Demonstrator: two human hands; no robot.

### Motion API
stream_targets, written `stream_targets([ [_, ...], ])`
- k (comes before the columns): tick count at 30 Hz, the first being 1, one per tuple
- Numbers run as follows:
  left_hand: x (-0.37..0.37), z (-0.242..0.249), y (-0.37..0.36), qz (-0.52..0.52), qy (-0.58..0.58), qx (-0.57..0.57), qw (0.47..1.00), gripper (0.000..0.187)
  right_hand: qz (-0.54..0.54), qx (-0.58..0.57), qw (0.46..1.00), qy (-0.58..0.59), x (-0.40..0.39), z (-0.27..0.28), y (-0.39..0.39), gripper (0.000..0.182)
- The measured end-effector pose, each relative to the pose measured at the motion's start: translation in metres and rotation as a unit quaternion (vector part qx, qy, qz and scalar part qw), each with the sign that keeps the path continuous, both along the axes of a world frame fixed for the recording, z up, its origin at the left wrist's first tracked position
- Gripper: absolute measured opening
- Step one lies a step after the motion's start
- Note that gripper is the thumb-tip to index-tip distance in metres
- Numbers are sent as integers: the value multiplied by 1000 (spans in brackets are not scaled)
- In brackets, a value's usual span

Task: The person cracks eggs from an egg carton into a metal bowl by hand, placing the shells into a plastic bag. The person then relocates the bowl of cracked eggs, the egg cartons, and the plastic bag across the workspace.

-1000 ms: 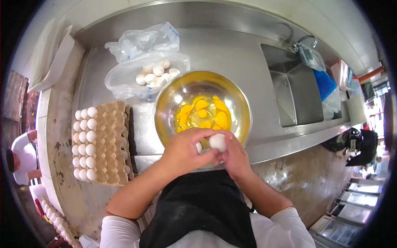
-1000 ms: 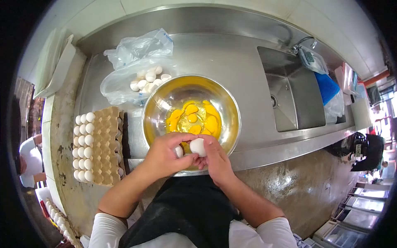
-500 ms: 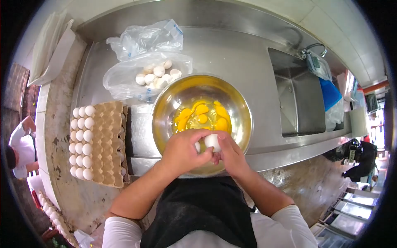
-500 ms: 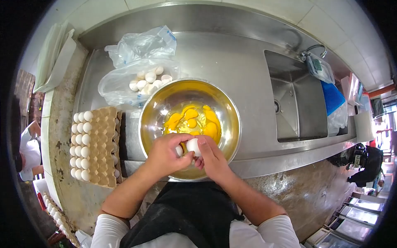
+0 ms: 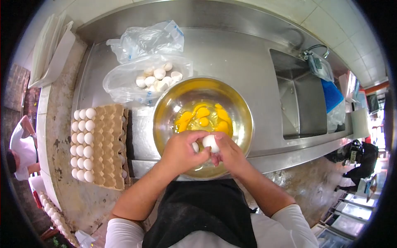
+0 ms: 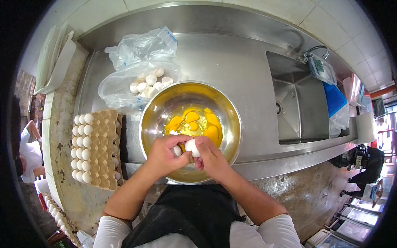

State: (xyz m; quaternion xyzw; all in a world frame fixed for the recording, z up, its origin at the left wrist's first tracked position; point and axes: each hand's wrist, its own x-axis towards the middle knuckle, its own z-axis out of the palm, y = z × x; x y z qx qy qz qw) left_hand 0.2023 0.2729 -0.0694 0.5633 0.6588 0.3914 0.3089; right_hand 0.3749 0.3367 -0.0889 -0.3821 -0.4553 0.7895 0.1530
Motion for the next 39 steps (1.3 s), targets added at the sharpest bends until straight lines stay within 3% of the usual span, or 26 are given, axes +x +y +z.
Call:
stream_targets([
  [17, -13, -3, -5, -16, -117, -95, 988, 32, 3, -115, 993, -11, 2, 2, 1, 45],
  [23, -23, 6, -2, -30, 1, -74, 997, 33, 67, 15, 994, -90, 13, 16, 11, 46],
  [25, -25, 12, 1, -26, 38, -64, 997, 33, 108, 257, 954, -111, 15, 22, 13, 43],
  [26, -26, 18, 2, -19, 51, -69, 996, 33, 109, 257, 954, -112, 17, 30, 14, 43],
  [28, -28, 23, 1, -3, 88, -68, 994, 33, 119, 372, 892, -229, 19, 51, 16, 42],
  [33, -39, 43, 2, 46, 109, -56, 991, 34, 75, 376, 889, -251, 27, 51, 29, 50],
  [35, -50, 48, 1, 78, 94, -54, 991, 33, 39, 314, 933, -171, 26, 31, 35, 48],
  [39, -87, 49, 10, 159, 61, -35, 985, 33, 66, 248, 964, -74, -10, 22, 55, 45],
])
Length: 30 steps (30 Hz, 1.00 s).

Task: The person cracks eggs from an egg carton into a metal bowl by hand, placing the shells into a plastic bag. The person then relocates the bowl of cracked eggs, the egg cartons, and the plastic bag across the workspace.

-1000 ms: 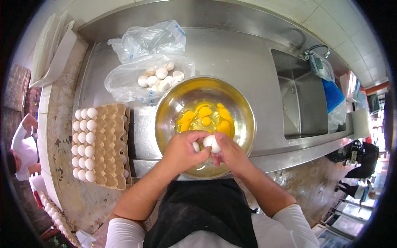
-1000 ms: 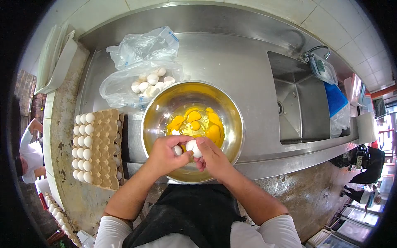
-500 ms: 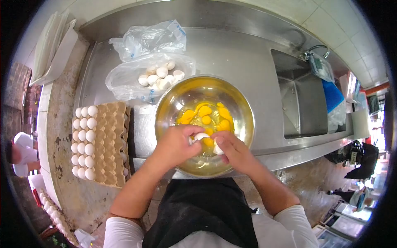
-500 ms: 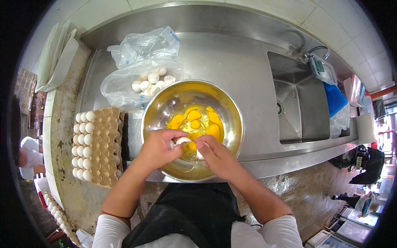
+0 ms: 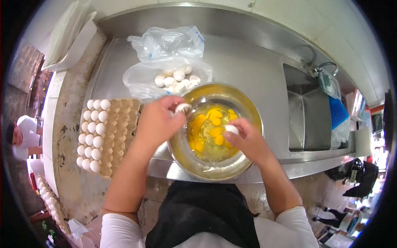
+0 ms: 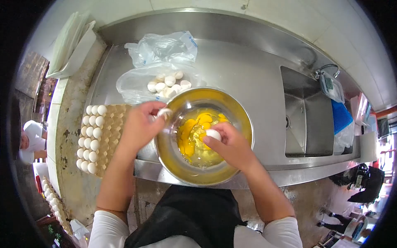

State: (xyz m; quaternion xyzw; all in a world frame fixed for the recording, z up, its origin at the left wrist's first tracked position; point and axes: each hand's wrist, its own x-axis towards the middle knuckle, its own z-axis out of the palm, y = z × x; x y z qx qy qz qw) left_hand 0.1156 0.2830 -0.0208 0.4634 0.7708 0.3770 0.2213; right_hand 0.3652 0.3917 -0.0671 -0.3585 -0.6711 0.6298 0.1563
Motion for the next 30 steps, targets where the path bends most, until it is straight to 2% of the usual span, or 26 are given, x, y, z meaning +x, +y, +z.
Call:
stream_targets([
  [2, -22, 8, 13, 26, 39, 11, 999, 35, 22, -52, 992, 111, -47, 18, 9, 42],
  [4, -43, 12, 29, 37, 136, -21, 990, 42, 40, -68, 995, 60, -95, 45, 24, 47],
  [5, -52, 11, 34, 41, 137, -19, 990, 42, 38, -74, 995, 51, -121, 43, 35, 52],
  [7, -68, 4, 38, 60, 232, -79, 968, 46, 40, -79, 995, 44, -149, 17, 39, 57],
  [8, -70, 3, 36, 63, 234, -79, 967, 46, -2, 91, 995, 36, -158, -2, 39, 61],
  [9, -72, 1, 31, 77, 184, -56, 978, 47, -44, 258, 965, 29, -166, -11, 39, 65],
  [10, -74, -1, 22, 95, 135, -34, 986, 47, -16, 188, 981, 39, -158, 2, 29, 66],
  [11, -67, -7, 13, 124, -81, 28, 989, 46, 17, 114, 992, 49, -142, 20, 14, 67],
  [12, -51, -9, 2, 156, -284, 93, 941, 45, 57, 138, 988, 39, -128, 23, 5, 66],
  [13, -26, 19, -8, 201, -331, 17, 922, 47, 104, 157, 981, 39, -119, 26, -6, 64],
  [14, -18, -16, -21, 179, -366, 103, 907, 51, 156, 204, 966, 28, -113, 49, -21, 63],
  [15, 7, -6, -31, 202, -421, 111, 877, 52, 208, 256, 944, 22, -106, 64, -32, 62],
  [16, 24, -30, -33, 222, -554, 148, 788, 57, 222, 332, 914, 69, -97, 48, -41, 60],
  [17, 36, -29, -35, 229, -602, 144, 751, 59, 223, 408, 878, 115, -91, 35, -48, 58],
  [18, 45, -23, -40, 226, -654, 137, 709, 62, 239, 404, 873, 135, -88, 32, -57, 58],
  [20, 57, -6, -52, 211, -674, 116, 698, 64, 213, 420, 881, 35, -74, 36, -67, 54],
  [21, 60, -2, -62, 130, -691, 128, 699, 66, 219, 420, 880, 36, -66, 33, -70, 54],
  [22, 64, 3, -69, 133, -691, 130, 698, 66, 195, 377, 905, 38, -58, 30, -73, 54],
  [23, 66, 1, -74, 99, -646, 112, 749, 66, 171, 329, 928, 41, -54, 20, -75, 54],
  [24, 69, 3, -80, 59, -596, 96, 795, 66, 173, 330, 927, 42, -48, 16, -82, 54],
  [25, 73, -1, -83, 39, -631, 152, 760, 62, 105, 291, 946, 98, -41, 10, -89, 54],
  [26, 74, -5, -88, 34, -634, 155, 757, 62, 35, 252, 955, 152, -32, 6, -93, 54],
  [27, 74, -6, -94, 2, -559, 156, 815, 59, 33, 257, 954, 147, -18, 5, -93, 54],
  [28, 72, -6, -101, -30, -479, 154, 864, 58, -32, 150, 978, 141, -1, 5, -92, 54],
  [29, 70, -8, -109, -39, -488, 150, 859, 51, -99, 39, 985, 133, 8, 4, -97, 54],
  [30, 62, -7, -121, -46, -499, 141, 854, 51, -112, 38, 985, 122, 9, 4, -105, 54],
])
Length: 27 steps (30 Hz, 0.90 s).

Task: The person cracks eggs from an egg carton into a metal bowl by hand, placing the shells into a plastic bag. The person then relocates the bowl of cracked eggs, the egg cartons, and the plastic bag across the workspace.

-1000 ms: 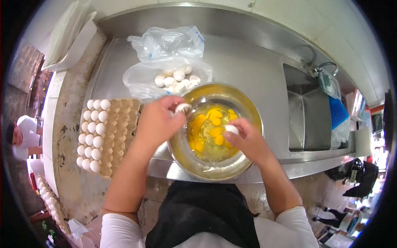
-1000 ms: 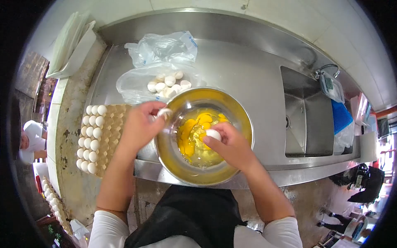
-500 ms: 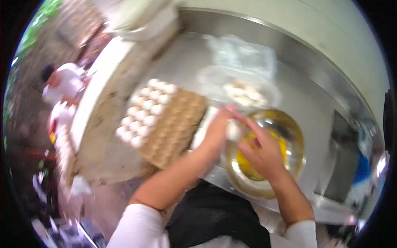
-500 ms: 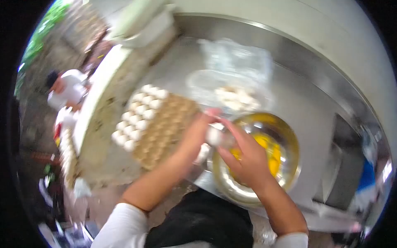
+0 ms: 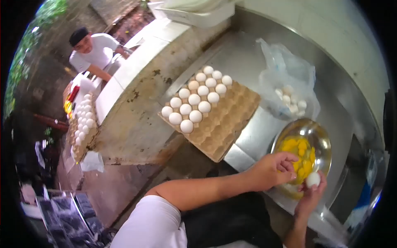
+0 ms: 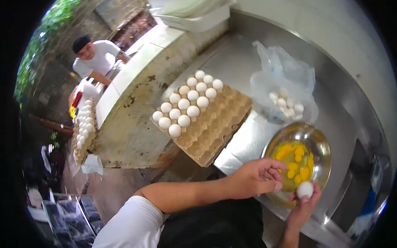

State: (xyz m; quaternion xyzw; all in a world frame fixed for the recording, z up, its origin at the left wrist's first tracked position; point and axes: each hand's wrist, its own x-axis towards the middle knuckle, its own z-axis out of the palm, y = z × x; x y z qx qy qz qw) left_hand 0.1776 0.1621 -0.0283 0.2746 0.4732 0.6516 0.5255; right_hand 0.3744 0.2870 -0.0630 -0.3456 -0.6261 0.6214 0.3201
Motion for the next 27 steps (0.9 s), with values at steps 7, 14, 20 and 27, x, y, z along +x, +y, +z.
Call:
stream_targets([
  [7, -22, -10, -62, -95, 120, -67, 986, 29, -273, 22, 956, -107, 49, 5, -52, 44],
  [14, -27, -11, -44, -98, 10, -95, 991, 27, -277, 279, 871, -295, 108, -68, -92, 48],
  [20, -15, -8, -10, -150, 92, -83, 981, 31, -312, 305, 850, -296, 122, -115, -89, 46],
  [27, 6, -5, 21, -227, 341, -9, 912, 43, -347, 154, 914, -141, 98, -74, -70, 43],
])
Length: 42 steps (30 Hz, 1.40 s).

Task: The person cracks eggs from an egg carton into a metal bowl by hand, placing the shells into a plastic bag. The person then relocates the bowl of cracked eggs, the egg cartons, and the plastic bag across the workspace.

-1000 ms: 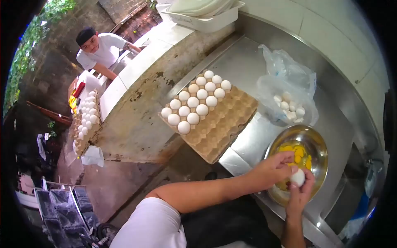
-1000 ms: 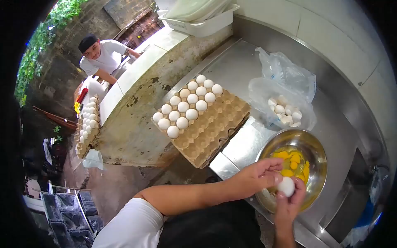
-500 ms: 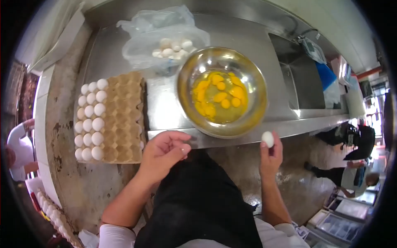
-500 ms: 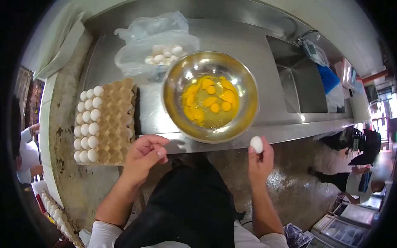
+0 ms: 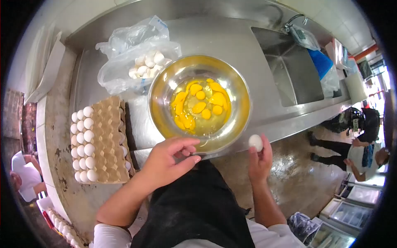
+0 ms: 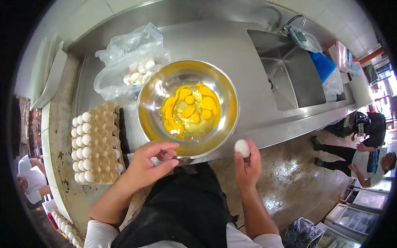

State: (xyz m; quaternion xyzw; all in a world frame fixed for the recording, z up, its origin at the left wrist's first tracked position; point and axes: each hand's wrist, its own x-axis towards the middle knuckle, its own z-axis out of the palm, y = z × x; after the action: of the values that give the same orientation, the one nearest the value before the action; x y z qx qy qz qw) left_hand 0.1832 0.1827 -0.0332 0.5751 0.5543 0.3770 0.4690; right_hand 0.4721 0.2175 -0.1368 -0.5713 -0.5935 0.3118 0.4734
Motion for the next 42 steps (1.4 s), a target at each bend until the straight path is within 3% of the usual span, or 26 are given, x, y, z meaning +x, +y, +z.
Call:
stream_targets([
  [1, 1, 1, 5, -4, 1, 13, 1000, 43, 1, 3, 1000, -2, -8, 18, 7, 43],
  [2, 3, 3, 11, -1, -1, 14, 1000, 43, 52, -165, 970, 170, -16, 40, 14, 42],
  [3, 4, 6, 20, -5, 27, 45, 999, 44, 100, -323, 881, 331, -26, 58, 22, 44],
  [5, 10, 11, 33, -4, 56, 83, 995, 45, 125, -378, 855, 332, -49, 72, 35, 50],
  [7, 17, 11, 43, 10, 65, 99, 993, 46, 235, -410, 800, 371, -66, 74, 43, 51],
  [17, 10, 2, 53, 65, 126, 84, 986, 38, 255, -372, 854, 260, -109, 63, 59, 45],
  [23, 14, -6, 62, 81, 175, 73, 979, 38, 270, -349, 856, 268, -112, 55, 69, 41],
  [36, -6, -15, 73, 81, 86, -22, 993, 34, 309, -404, 823, 254, -113, 57, 94, 39],
  [38, -13, -12, 78, 57, 92, -25, 994, 34, 334, -381, 852, 130, -107, 63, 104, 37],
  [39, -16, -9, 82, 31, 131, 11, 991, 35, 333, -382, 852, 130, -107, 65, 107, 37],
  [41, -18, -7, 86, 5, 168, 45, 985, 36, 356, -143, 922, -48, -106, 71, 113, 37],
  [42, -18, -7, 88, 7, 179, 78, 981, 37, 356, -143, 922, -49, -106, 78, 117, 37],
])
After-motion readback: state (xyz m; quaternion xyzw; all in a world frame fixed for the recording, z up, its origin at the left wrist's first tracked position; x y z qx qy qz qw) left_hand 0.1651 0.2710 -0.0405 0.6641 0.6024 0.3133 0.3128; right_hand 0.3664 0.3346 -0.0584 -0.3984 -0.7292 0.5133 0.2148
